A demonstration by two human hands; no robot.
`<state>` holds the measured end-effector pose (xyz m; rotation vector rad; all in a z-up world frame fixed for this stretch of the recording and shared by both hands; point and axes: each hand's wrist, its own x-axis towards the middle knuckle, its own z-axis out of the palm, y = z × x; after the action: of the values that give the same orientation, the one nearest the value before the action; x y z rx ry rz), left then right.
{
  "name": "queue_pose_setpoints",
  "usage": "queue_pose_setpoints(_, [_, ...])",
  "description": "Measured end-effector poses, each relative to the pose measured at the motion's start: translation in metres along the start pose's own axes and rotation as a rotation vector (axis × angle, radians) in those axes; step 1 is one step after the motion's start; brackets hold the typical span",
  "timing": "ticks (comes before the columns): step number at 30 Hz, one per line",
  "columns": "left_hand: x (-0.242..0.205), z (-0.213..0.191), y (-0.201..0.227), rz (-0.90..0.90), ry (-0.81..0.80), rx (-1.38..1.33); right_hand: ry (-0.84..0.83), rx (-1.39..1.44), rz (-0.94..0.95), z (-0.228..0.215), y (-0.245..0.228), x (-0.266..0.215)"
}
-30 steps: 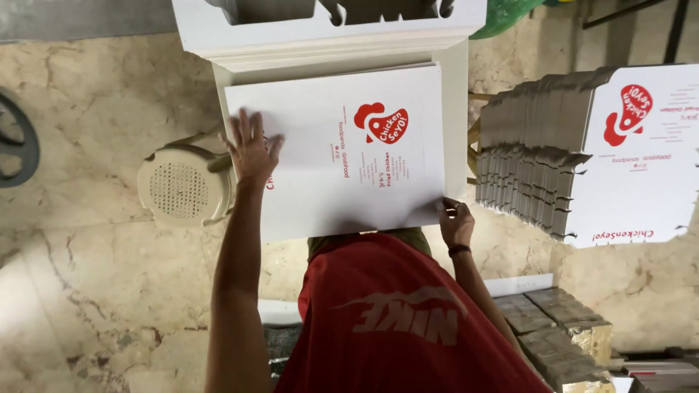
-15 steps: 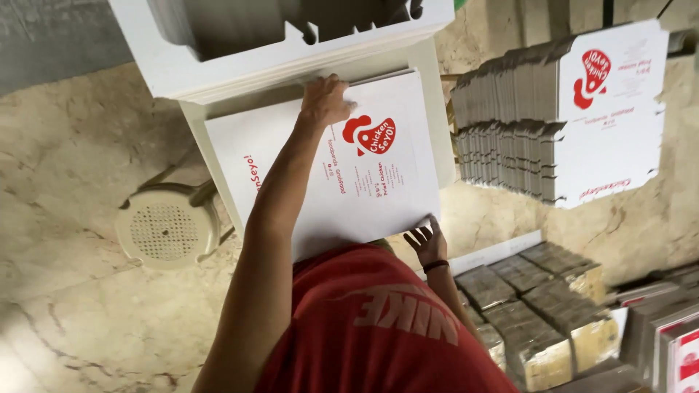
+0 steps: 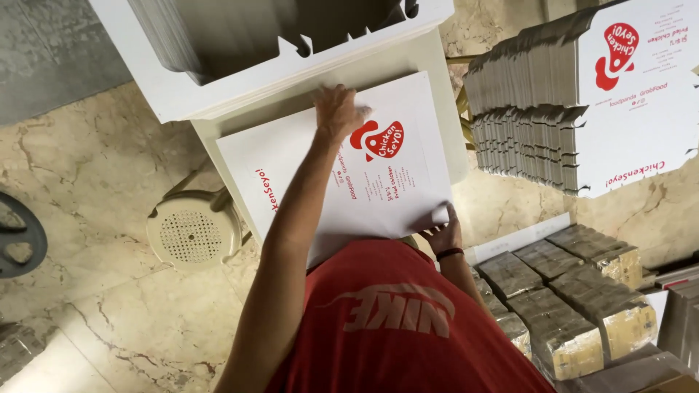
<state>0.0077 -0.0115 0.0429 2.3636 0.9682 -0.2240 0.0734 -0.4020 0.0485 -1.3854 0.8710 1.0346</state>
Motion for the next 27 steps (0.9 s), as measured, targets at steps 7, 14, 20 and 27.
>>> queue_pose_setpoints(7, [-0.031,-0.012,0.003,-0.139,-0.006,0.149,0.107,-0.331,-0.117,-0.012,-0.022,0.024])
queue_pose_setpoints(14, [-0.163,0.024,-0.08,-0.339,0.776,0.077,0.055,-0.854,-1.089,0.017,-0.09,0.086])
queue_pose_setpoints(20, [-0.242,0.004,-0.117,-0.996,0.295,-0.545,-0.014,-1.2,-0.88,0.128,-0.111,0.112])
queue_pose_setpoints(27, [-0.236,0.006,-0.116,-0.974,0.359,-0.434,0.043,-1.312,-0.966,0.14,-0.107,0.071])
